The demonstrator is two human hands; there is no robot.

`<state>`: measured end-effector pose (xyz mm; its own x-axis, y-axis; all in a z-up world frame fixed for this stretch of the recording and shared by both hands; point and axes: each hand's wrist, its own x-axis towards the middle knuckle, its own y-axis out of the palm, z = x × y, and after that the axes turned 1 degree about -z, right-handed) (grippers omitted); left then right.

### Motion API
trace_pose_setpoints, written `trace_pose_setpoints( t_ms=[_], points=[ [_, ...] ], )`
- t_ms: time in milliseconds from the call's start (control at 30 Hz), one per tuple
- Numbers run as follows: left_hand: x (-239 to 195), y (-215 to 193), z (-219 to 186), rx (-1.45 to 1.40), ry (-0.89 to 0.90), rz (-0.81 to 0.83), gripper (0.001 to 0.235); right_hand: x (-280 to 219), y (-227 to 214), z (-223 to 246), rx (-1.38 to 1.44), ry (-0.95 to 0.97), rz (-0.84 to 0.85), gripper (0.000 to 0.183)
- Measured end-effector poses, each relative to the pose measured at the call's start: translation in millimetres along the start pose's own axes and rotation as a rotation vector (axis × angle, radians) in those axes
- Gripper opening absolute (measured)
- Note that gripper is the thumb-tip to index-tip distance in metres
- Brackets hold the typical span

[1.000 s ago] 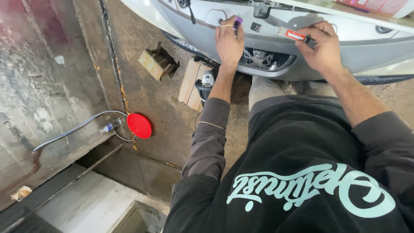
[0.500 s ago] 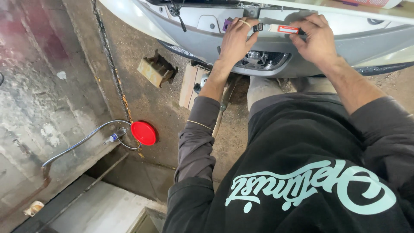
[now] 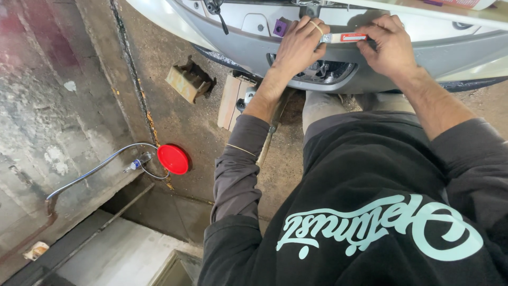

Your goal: Sanding a car headlight housing and organizing tools and parts within the engine bay

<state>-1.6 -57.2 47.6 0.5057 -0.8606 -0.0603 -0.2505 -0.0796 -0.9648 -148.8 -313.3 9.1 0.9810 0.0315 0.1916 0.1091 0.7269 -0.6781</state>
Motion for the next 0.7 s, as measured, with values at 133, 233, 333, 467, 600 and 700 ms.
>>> trace_pose_setpoints(
  t_ms=[133,233,333,467,600,700],
  points=[
    [5.7,-11.8,1.2,-0.072,0.016,0.056,0.033,2.6,-4.9,-0.4,0.012,-0.002,0.028,0.034],
    [8.2,-10.3,0.6,-0.156,-0.006,0.046,0.033,3.0,-5.8,-3.4,0.056,-0.001,0.01,0.034],
    [6.6,-9.7,-1.7,-0.251,-0.052,0.01,0.033,1.9,-6.7,-3.9,0.101,0.02,0.001,0.034],
    [6.0,-9.3,-3.0,-0.289,-0.067,-0.023,0.031,2.7,-7.5,-6.2,0.109,0.013,0.003,0.034],
    [4.4,-2.4,-1.4,-0.239,-0.015,-0.083,0.032,2.3,-8.1,-6.7,0.09,0.018,0.033,0.033],
    [8.3,-7.6,-1.9,-0.235,-0.077,0.029,0.033,4.9,-10.4,-5.8,0.083,0.028,0.042,0.034]
  ],
)
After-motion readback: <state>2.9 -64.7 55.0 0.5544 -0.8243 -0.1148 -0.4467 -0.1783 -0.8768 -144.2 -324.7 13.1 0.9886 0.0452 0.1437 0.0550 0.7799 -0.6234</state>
